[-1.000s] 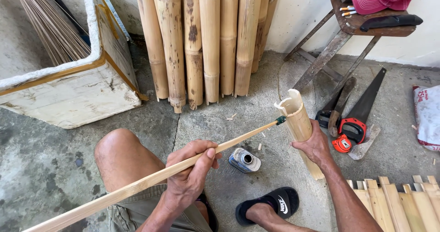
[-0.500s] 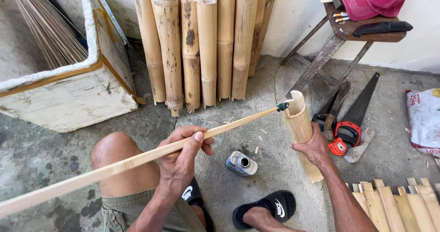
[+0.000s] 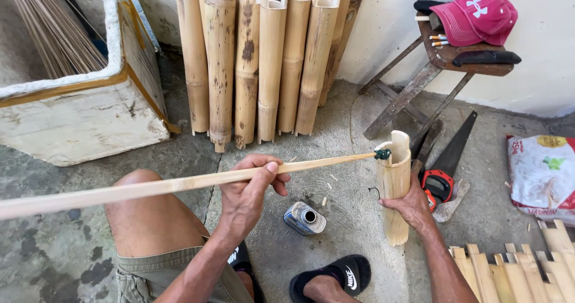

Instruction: Apply adhesive or sealant to the inner and outer surfaces of bamboo tubes using a wooden applicator stick.

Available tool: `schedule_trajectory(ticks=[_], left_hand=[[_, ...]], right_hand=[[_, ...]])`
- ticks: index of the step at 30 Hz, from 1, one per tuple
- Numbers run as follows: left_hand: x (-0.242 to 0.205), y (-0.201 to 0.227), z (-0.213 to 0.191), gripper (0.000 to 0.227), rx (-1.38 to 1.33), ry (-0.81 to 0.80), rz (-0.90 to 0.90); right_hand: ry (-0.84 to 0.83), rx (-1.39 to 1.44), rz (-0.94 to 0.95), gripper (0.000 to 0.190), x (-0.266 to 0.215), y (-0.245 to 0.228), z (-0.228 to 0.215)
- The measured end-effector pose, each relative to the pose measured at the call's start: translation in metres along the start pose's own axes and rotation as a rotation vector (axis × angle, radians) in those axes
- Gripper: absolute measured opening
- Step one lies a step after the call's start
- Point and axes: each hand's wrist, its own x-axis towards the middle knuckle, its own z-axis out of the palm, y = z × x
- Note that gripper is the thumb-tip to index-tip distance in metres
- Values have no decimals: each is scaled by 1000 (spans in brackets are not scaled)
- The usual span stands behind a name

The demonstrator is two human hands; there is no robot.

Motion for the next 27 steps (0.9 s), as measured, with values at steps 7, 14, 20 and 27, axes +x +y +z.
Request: schedule_trajectory(ticks=[7,14,20,27], left_hand=[[9,-13,-12,17,-14,79,-18],[9,-6,-12,16,-150,38,-19],[7,11,-8,17,-108,-29,12],[6,18,-7,18,-142,-56,48]], right_hand=[[-27,13,0,101,-1,11,-4],[27,-15,-72,93,1,-6,-8],[-12,79,-13,84,11,-7,0],[-19,78,-13,82,4,-16,-2]])
